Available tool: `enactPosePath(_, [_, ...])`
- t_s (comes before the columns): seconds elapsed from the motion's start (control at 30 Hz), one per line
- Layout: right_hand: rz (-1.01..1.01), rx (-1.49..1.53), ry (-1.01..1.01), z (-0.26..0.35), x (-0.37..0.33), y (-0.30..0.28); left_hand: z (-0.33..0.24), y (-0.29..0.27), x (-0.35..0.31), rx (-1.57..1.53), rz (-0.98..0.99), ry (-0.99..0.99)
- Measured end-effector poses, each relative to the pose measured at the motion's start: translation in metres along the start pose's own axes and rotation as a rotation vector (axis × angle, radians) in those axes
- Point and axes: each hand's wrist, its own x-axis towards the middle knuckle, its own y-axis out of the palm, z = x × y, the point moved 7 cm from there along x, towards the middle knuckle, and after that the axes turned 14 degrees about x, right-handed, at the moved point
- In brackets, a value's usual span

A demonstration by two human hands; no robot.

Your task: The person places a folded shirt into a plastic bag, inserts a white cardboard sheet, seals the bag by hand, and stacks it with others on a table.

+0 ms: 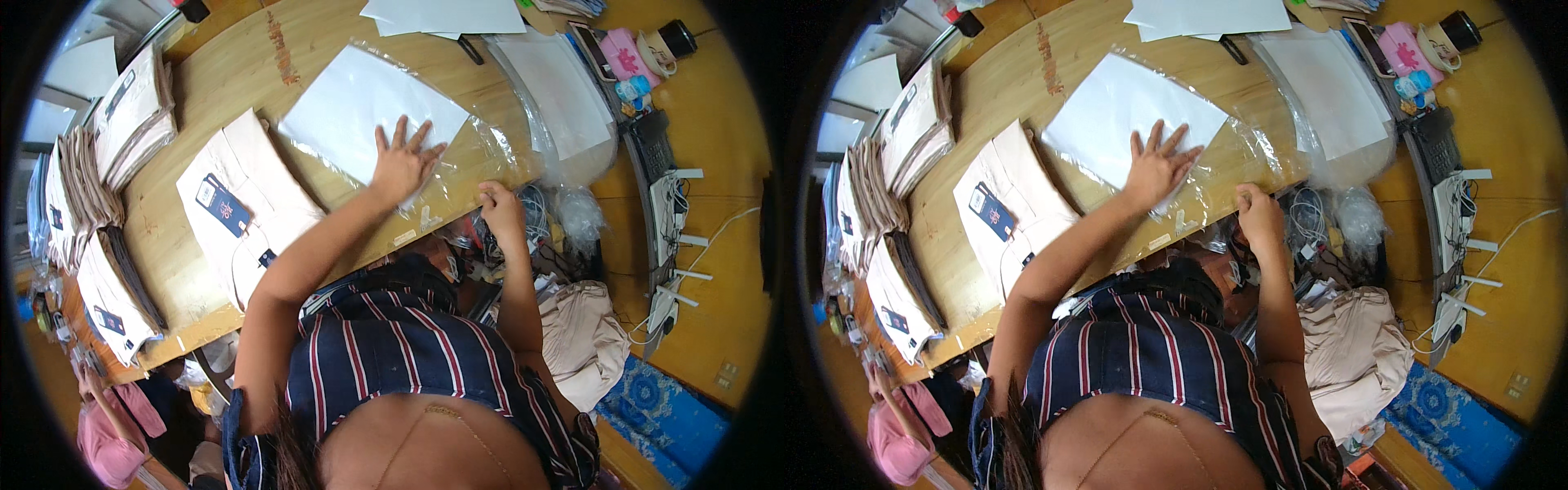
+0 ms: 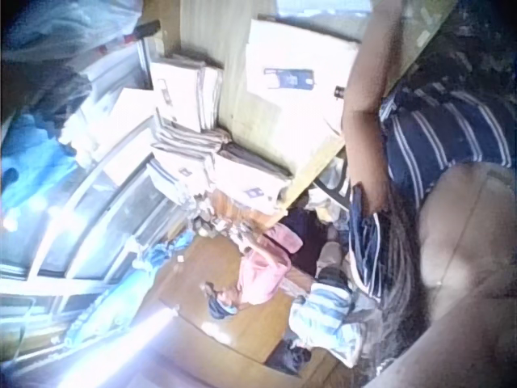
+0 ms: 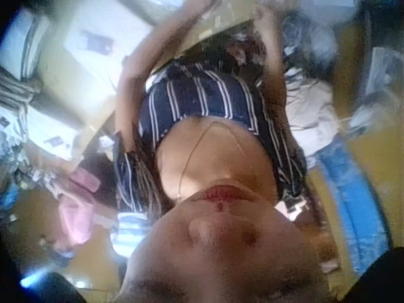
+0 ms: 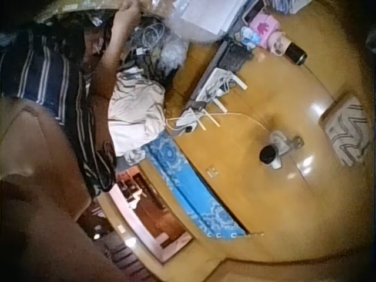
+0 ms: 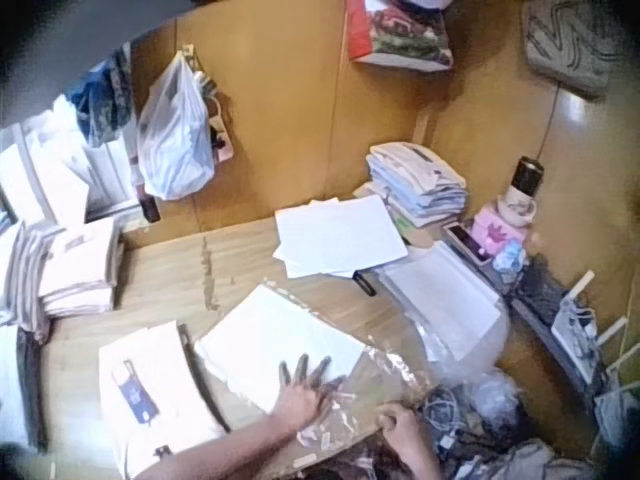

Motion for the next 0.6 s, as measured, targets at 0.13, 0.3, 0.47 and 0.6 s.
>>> enactPosePath(0.13, [-0.004,0.066,0.152,-0.009,0.002,-0.008,-0.02,-0.017,-0.007,-0.174,0.076,-0.139])
enactPosePath(0.3, [-0.135,0.155,0.065,0.007,-0.001,-0.012,0.086,-0.031,0.013,-0.146,0.004,-0.551])
enactPosePath(0.47, [-0.18,-0.028,-0.319,0.035,-0.004,0.005,0.173,-0.024,-0.007,-0.001,0.196,-0.856])
enactPosePath(0.6, [-0.145,0.034,-0.063,0.026,0.012,0.014,0.194,0.012,0.0,-0.069,0.275,-0.776])
